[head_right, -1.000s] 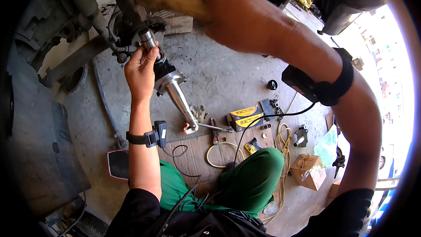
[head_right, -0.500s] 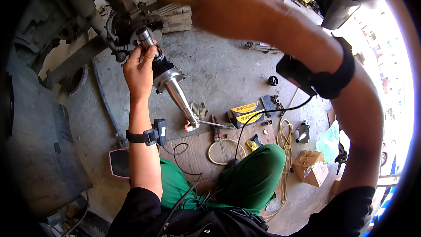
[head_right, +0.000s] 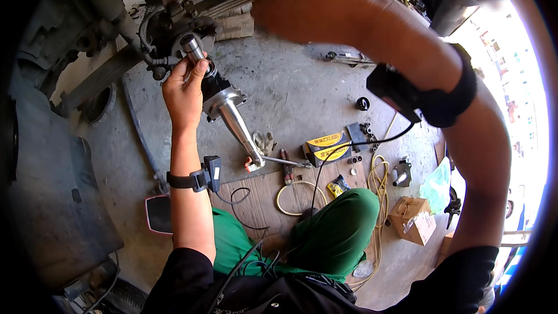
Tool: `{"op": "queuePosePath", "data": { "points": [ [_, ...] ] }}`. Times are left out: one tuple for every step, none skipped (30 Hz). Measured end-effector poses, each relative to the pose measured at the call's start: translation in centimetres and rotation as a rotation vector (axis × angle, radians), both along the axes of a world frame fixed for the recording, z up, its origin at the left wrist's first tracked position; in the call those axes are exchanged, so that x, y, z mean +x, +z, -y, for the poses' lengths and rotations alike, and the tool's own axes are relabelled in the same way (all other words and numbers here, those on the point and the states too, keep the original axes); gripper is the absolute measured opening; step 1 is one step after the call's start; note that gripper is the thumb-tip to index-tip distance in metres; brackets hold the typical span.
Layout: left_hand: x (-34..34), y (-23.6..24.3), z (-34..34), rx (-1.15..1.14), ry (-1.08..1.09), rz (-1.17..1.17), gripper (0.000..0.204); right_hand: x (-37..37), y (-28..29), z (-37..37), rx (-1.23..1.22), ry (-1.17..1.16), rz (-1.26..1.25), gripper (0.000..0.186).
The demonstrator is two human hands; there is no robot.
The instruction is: The person positions a steering knuckle onto a front axle and inserts a king pin through the assembly. The person then uses a hammer to drive the king pin fully into place.
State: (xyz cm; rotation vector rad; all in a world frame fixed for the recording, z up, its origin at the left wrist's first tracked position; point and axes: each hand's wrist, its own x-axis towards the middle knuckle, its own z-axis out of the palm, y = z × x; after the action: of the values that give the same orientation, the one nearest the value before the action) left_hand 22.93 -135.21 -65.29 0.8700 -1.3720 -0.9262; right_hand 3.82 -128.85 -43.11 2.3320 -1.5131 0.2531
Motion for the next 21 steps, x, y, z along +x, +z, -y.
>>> {"op": "queuePosePath", "data": {
  "points": [
    [-0.1, -0.1, 0.2, -0.007, 0.004, -0.043, 0.025, -0.4, -0.1, 0.2, -0.073, 0.033, -0.155, 0.03],
    [-0.2, -0.2, 0.2, -0.014, 0.007, -0.086, 0.025, -0.9, -0.4, 0.5, -0.147, 0.066, -0.311, 0.029],
    [-0.2, -0.2, 0.1, -0.006, -0.003, -0.044, 0.024, -1.3, -0.6, 0.6, -0.22, 0.099, -0.468, 0.028],
    [-0.3, 0.0, 0.0, -0.002, -0.013, -0.01, 0.024, -1.5, -0.9, 0.2, -0.184, 0.074, -0.52, 0.031],
    [0.2, 0.3, -0.1, -0.001, -0.01, 0.037, 0.024, -1.0, -1.8, -0.3, -0.04, -0.006, -0.4, 0.034],
    [0.6, 0.3, 0.0, 0.001, 0.0, 0.053, 0.024, -0.2, -2.4, -0.8, 0.161, -0.161, -0.14, 0.036],
    [0.7, 0.0, 0.0, 0.005, -0.001, 0.059, 0.023, 0.7, -2.5, -1.2, 0.253, -0.239, -0.055, 0.039],
    [0.8, -0.1, 0.0, 0.01, -0.002, 0.065, 0.023, 1.7, -2.2, -2.0, 0.31, -0.256, -0.005, 0.038],
    [0.8, -0.1, 0.2, 0.011, 0.0, 0.04, 0.022, 1.6, -2.1, -1.9, 0.296, -0.241, 0.015, 0.038],
    [0.6, -0.1, 0.1, 0.012, -0.002, 0.052, 0.022, 1.2, -2.2, -1.6, 0.288, -0.228, 0.038, 0.038],
    [0.4, 0.0, -0.1, 0.013, -0.003, 0.064, 0.022, 1.0, -2.3, -1.5, 0.28, -0.214, 0.061, 0.039],
    [0.3, 0.2, -0.2, 0.014, -0.004, 0.076, 0.022, 0.9, -2.0, -1.6, 0.237, -0.17, 0.079, 0.036],
    [0.3, 0.2, -0.2, 0.007, 0.0, 0.1, 0.022, 1.4, -1.1, -1.7, 0.194, -0.126, 0.101, 0.033],
    [0.3, 0.2, -0.2, 0.008, 0.003, 0.102, 0.022, 1.6, -0.7, -1.7, 0.15, -0.082, 0.123, 0.03],
    [0.3, 0.2, -0.2, 0.008, 0.006, 0.105, 0.022, 0.9, -0.9, -1.2, 0.02, -0.027, 0.205, 0.034],
    [0.4, 0.2, -0.2, 0.005, 0.01, 0.106, 0.022, 0.3, -0.6, -0.8, 0.086, -0.06, 0.288, 0.039],
    [0.5, 0.1, -0.1, -0.004, 0.006, 0.116, 0.022, 0.5, -0.9, -1.1, 0.034, -0.049, 0.249, 0.039],
    [0.5, -0.1, -0.1, -0.014, 0.002, 0.126, 0.021, 0.6, -1.5, -1.4, -0.018, -0.039, 0.211, 0.039],
    [0.6, -0.1, 0.1, -0.029, -0.002, 0.134, 0.021, 0.9, -2.6, -1.4, 0.048, -0.064, 0.023, 0.037],
    [0.7, -0.2, 0.1, -0.019, 0.007, 0.138, 0.021, 1.3, -3.3, -1.5, 0.113, -0.09, -0.164, 0.035],
    [0.8, -0.5, 0.2, -0.008, 0.016, 0.143, 0.021, 1.4, -3.0, -2.2, 0.377, -0.243, 0.118, 0.031]
  ]
}}
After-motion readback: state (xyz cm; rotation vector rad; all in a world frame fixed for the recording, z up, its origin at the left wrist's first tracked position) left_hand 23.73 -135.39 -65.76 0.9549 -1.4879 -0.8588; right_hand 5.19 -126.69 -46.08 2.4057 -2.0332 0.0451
